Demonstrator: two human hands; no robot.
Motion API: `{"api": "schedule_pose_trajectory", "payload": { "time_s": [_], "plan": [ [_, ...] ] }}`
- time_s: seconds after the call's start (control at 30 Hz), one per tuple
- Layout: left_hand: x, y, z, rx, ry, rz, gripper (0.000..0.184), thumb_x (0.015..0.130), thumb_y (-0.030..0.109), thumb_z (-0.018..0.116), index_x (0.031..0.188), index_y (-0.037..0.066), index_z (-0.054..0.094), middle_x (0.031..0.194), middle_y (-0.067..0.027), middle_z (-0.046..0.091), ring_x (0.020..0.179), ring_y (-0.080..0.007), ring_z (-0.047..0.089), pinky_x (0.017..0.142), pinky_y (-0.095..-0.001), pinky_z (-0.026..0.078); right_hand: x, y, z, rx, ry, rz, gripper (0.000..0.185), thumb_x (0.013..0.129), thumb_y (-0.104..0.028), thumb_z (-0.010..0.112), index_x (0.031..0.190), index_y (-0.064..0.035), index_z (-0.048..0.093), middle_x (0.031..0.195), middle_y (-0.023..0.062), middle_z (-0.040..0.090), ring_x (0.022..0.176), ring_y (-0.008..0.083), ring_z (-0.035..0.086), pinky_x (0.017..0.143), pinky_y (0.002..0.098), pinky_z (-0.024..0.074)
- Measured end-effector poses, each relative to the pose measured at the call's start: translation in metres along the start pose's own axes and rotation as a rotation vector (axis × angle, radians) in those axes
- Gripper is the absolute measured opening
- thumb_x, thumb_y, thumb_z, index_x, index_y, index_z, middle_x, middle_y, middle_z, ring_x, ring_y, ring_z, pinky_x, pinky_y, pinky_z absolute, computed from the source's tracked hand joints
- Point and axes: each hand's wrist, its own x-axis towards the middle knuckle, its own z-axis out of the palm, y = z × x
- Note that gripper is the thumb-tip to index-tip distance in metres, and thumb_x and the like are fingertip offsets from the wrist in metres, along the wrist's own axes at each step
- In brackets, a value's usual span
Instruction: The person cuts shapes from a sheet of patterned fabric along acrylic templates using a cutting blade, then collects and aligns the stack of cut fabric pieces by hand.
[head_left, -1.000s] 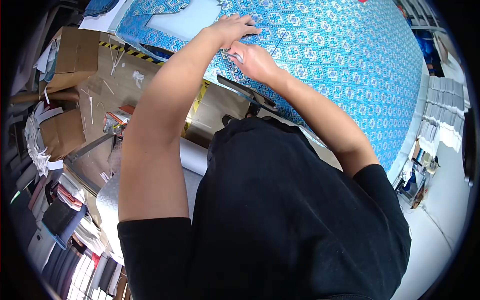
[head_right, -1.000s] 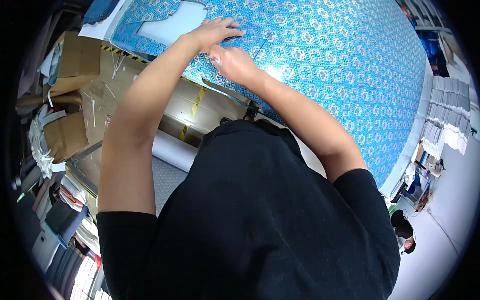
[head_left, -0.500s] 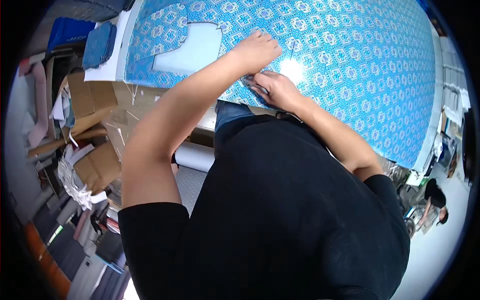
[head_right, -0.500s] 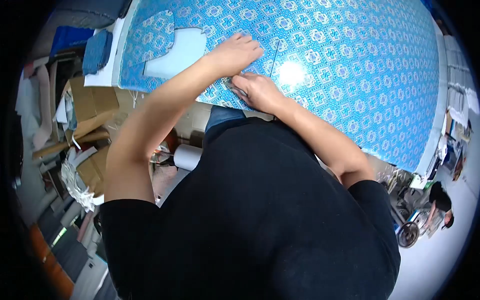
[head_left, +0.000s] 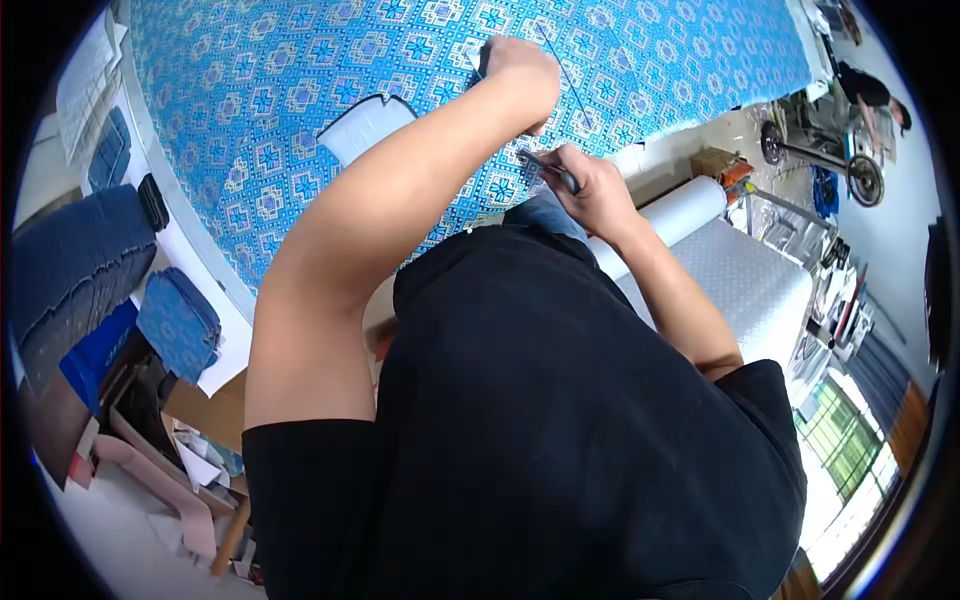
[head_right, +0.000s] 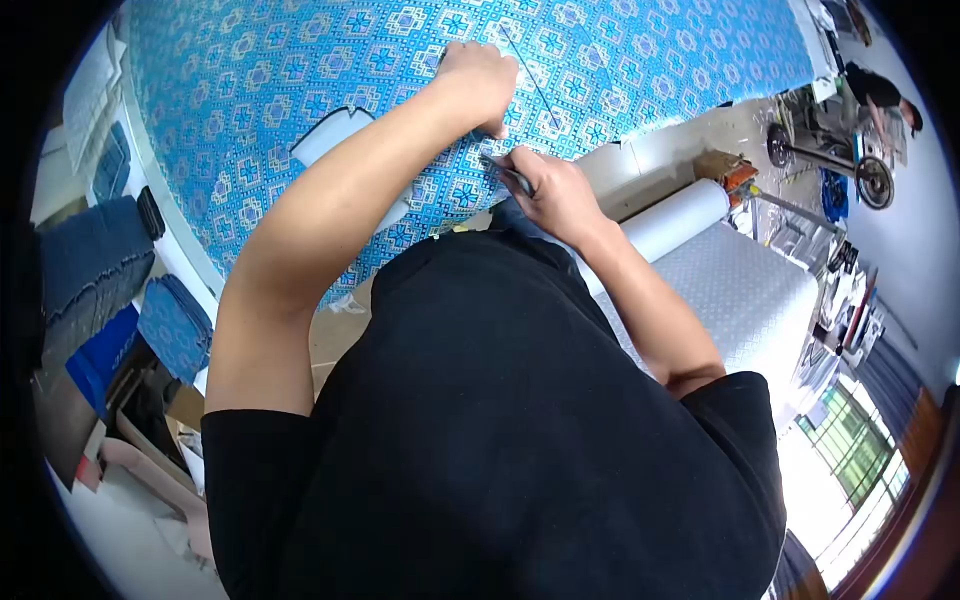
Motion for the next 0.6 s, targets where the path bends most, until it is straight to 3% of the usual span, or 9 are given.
{"api": "schedule_pose_trajectory", "payload": {
  "time_s": [0.2,0.6],
  "plan": [
    [0.007,-0.001,-0.013,0.010,-0.179,-0.008,0.077,0.065,0.044,0.098,0.128,0.009,0.071,0.129,-0.0120,0.072,0.118,-0.0328,0.069,0.100,-0.0490,0.054,-0.004,-0.020,0.012,-0.078,0.086,0.146,0.017,0.093,-0.012,0.074,0.099,-0.0047,0.059,0.097,0.0151,0.075,0.084,0.0396,0.071,0.070,0.0488,0.0546],
    [0.012,-0.007,-0.016,0.114,-0.168,0.073,0.068,0.063,0.050,0.097,0.118,0.014,0.078,0.114,-0.0051,0.078,0.105,-0.0272,0.075,0.088,-0.0433,0.058,0.012,-0.028,0.019,-0.209,0.063,0.231,0.020,0.093,-0.013,0.072,0.105,-0.0035,0.058,0.094,0.0192,0.072,0.086,0.0427,0.069,0.070,0.0519,0.0536]
  ]
}}
